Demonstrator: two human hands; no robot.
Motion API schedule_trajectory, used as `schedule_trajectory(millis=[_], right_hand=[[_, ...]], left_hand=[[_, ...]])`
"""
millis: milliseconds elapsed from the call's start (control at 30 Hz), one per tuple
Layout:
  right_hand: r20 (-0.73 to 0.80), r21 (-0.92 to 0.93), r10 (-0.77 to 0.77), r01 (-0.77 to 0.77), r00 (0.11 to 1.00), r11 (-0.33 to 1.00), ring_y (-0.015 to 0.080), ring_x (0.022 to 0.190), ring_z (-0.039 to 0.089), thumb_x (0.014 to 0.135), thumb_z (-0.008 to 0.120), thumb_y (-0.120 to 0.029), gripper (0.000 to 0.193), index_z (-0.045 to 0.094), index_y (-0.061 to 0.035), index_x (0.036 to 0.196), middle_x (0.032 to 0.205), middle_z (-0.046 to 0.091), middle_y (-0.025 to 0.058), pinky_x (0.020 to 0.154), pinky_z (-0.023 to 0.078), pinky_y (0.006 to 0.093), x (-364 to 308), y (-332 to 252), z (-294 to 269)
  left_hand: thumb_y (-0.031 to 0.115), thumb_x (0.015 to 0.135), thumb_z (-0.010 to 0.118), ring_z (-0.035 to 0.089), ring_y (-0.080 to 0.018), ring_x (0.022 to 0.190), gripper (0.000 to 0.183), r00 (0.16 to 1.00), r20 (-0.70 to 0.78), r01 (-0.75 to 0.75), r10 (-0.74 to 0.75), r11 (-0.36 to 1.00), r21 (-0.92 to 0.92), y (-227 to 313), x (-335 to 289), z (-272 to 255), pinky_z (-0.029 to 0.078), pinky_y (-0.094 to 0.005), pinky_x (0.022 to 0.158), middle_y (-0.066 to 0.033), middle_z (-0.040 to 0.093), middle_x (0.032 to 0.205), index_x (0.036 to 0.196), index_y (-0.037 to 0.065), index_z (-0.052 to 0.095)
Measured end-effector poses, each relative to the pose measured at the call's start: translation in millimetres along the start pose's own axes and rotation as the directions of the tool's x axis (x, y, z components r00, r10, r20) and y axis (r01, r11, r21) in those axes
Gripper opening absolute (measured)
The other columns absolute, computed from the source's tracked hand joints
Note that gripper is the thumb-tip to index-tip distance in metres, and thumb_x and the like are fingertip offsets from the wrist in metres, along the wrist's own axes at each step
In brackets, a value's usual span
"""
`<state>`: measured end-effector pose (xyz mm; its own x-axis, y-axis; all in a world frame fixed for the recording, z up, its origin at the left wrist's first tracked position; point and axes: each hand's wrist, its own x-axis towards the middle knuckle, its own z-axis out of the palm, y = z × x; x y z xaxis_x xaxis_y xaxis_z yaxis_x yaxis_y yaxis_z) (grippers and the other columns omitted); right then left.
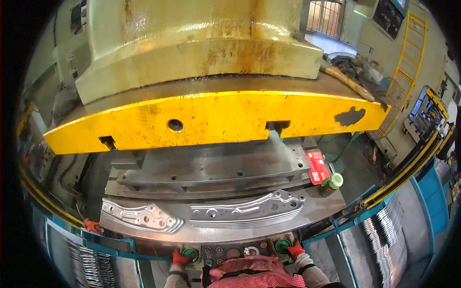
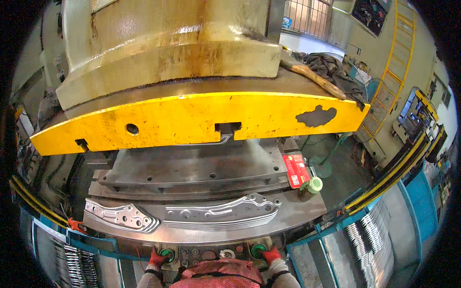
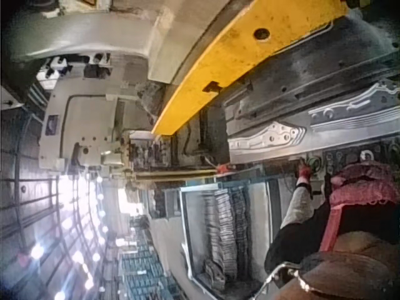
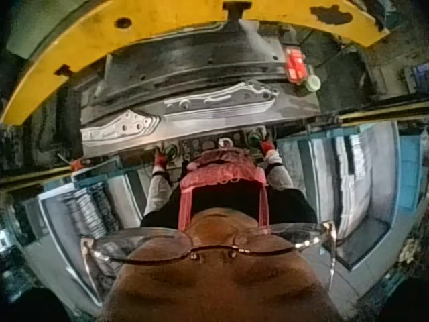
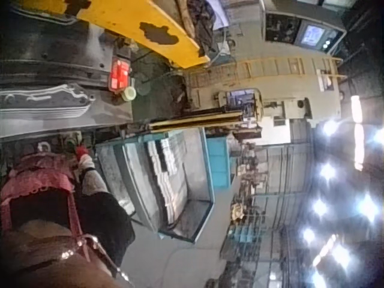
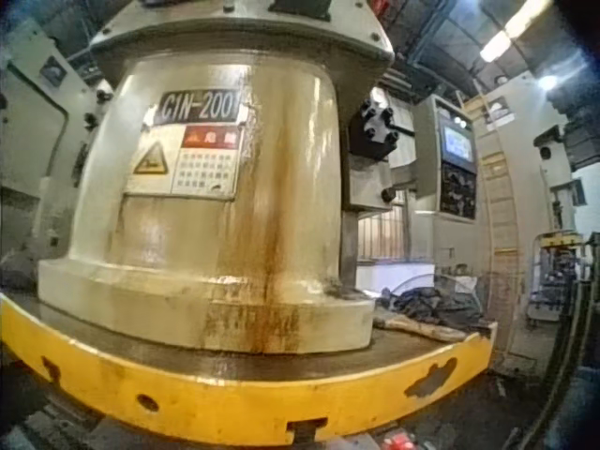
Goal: Operating a large hydraulic press to stamp or shape metal automotive chassis components.
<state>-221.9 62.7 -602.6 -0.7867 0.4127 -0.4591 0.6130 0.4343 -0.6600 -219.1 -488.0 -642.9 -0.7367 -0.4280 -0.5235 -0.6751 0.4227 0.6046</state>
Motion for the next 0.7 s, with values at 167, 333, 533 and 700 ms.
schedule_trajectory(millis=[167,333,533,700], right_hand=[[0.125,0.204,0.010,-0.036,0.992,0.978,0.0245,0.113,0.048,0.063,0.079,-0.018,0.084,0.032,0.0015,0.131,0.123,0.049,0.0160,0.091,0.043,0.0324,18,16,13],[0.151,0.269,0.044,-0.084,0.988,0.959,0.0285,0.115,0.045,0.071,0.070,-0.030,0.084,0.025,0.0022,0.134,0.127,0.043,0.0193,0.093,0.039,0.0345,43,54,6],[-0.524,0.312,-0.266,0.473,0.809,0.824,0.0294,0.129,0.028,0.076,0.066,-0.016,0.077,0.023,-0.0008,0.138,0.139,0.030,0.0180,0.105,0.022,0.0359,-19,-99,-96],[-0.390,-0.326,-0.686,0.604,0.615,0.727,0.0326,0.129,0.024,0.071,0.069,-0.030,0.085,0.024,-0.0022,0.137,0.138,0.030,0.0184,0.107,0.016,0.0414,-38,-226,-104]], left_hand=[[0.048,0.042,0.085,0.027,-0.0340,0.129,0.129,0.993,0.005,-0.115,0.117,0.984,-0.138,-33,18,1,0.029,-0.0389,0.104,-0.0260,0.025,0.138,0.137,-0.005,0.015],[0.050,0.047,0.082,0.021,-0.0338,0.132,0.125,0.986,0.154,-0.056,0.062,0.998,-0.043,8,-13,-21,0.028,-0.0383,0.105,-0.0250,0.018,0.141,0.138,-0.002,0.014],[0.036,0.075,0.067,0.056,-0.0231,0.100,0.066,0.821,0.483,-0.333,0.304,0.943,-0.027,157,-89,-131,0.043,-0.0321,0.087,-0.0180,0.058,0.110,0.127,0.002,0.044],[0.024,0.075,0.068,0.051,-0.0282,0.109,0.059,0.598,0.168,-0.800,0.784,0.570,0.190,341,-132,-171,0.039,-0.0351,0.093,-0.0189,0.052,0.120,0.126,0.004,0.045]])
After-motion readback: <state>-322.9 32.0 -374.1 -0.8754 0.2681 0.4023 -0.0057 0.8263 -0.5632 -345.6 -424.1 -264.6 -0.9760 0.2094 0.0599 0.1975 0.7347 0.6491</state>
